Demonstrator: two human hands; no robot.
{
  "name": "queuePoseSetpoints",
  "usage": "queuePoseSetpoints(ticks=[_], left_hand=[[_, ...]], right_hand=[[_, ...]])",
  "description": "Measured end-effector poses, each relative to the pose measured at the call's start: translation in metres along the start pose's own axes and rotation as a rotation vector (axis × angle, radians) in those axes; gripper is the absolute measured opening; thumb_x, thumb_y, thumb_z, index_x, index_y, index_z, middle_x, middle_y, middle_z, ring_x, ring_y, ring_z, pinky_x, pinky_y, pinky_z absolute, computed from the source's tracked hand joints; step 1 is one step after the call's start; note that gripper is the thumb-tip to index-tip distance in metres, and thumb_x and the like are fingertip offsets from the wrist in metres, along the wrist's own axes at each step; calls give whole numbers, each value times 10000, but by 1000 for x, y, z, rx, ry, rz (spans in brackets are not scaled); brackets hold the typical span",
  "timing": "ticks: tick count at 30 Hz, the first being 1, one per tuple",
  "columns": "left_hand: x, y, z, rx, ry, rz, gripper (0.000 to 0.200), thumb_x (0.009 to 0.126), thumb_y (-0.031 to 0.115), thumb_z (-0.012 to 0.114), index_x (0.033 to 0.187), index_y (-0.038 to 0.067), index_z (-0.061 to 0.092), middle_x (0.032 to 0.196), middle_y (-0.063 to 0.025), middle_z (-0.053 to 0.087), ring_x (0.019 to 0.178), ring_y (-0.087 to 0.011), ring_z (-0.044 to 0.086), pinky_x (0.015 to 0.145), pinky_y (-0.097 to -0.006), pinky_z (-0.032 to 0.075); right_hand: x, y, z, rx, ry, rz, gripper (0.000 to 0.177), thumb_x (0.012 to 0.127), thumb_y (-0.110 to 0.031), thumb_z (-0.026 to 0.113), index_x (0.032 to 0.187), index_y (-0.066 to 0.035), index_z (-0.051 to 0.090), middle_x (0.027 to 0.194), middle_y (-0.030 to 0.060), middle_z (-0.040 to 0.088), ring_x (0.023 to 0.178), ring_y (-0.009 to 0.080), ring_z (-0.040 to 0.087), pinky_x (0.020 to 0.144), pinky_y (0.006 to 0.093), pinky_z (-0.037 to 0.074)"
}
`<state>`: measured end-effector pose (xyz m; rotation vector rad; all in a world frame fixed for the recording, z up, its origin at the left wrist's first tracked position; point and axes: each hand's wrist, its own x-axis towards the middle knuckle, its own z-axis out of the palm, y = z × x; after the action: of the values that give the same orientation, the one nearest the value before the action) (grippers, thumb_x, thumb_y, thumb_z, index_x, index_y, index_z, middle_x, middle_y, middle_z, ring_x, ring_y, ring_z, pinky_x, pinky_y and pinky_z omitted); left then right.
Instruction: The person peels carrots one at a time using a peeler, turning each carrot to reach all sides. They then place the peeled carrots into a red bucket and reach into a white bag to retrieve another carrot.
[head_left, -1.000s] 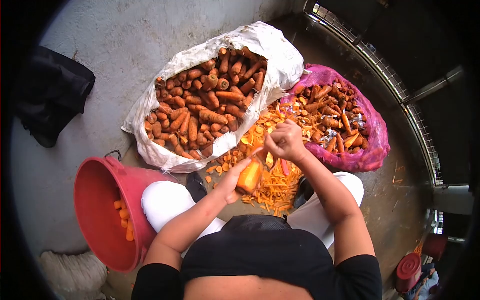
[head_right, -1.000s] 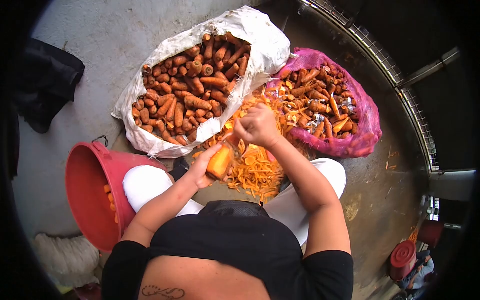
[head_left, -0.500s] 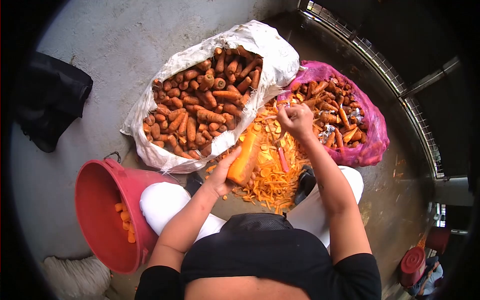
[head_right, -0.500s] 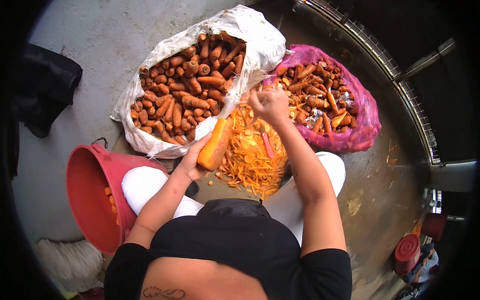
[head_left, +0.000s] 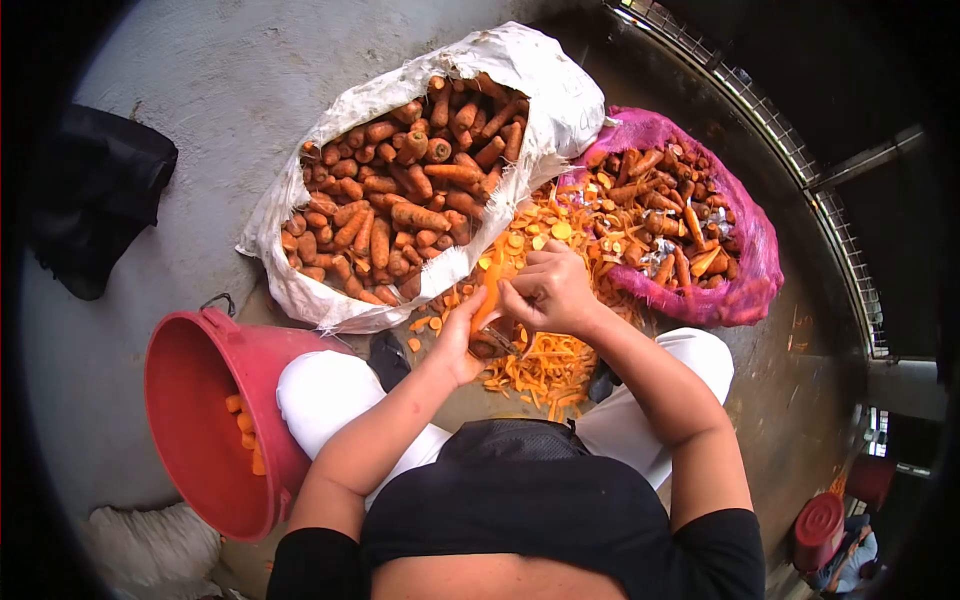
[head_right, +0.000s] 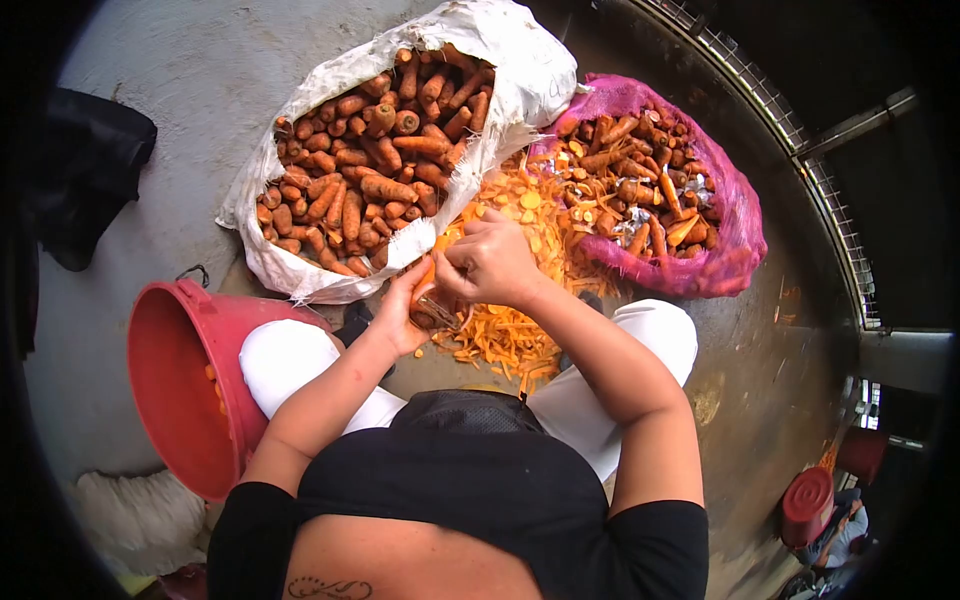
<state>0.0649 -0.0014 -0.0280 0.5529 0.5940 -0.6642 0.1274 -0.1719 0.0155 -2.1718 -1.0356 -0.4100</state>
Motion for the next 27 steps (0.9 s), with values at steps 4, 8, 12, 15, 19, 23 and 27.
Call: queuePoseSetpoints(ticks=[4,8,12,15,19,23,27], left_hand=[[-2,-2,1,-18,9,-31,386,951,399,524,1174,84,530,1036,-79,618,932,-203,639,819,-393,546],[3,-7,-9,-4,-41,-36,391,944,390,537,1173,74,534,1051,-85,625,932,-205,640,814,-391,546],[-2,-3,0,22,9,-21,386,940,385,545,1174,77,546,1058,-83,632,940,-209,642,816,-392,545],[-13,1,15,69,-10,16,383,942,381,542,1178,79,551,1058,-81,636,955,-211,643,824,-391,543],[-7,2,9,71,-20,24,367,959,361,513,1184,73,549,1073,-84,638,977,-210,642,835,-389,541],[-2,4,3,61,-40,28,356,974,346,487,1183,65,547,1080,-85,642,987,-207,641,848,-391,537],[-2,7,6,70,-36,9,354,971,346,488,1184,69,546,1057,-79,646,950,-196,647,782,-375,548]], right_hand=[[0,2,3,6,-11,-24,340,761,-176,636,452,-151,495,449,6,460,456,194,438,502,344,319],[-1,4,4,21,-36,-73,331,761,-165,630,460,-153,494,456,12,458,457,201,435,498,351,319],[-3,11,11,90,-4,-13,328,758,-163,623,459,-142,489,461,23,457,461,212,442,498,356,322],[-4,13,13,119,-1,38,326,758,-168,623,462,-130,492,460,36,447,459,224,442,497,360,324],[-3,15,15,157,15,65,325,760,-176,624,466,-117,498,459,51,444,457,236,442,499,362,327],[-3,22,17,162,8,80,320,766,-181,617,472,-113,509,461,60,450,457,243,449,502,362,335],[-2,27,21,203,25,54,325,782,-188,603,474,-110,532,465,59,462,452,244,453,505,363,349]])
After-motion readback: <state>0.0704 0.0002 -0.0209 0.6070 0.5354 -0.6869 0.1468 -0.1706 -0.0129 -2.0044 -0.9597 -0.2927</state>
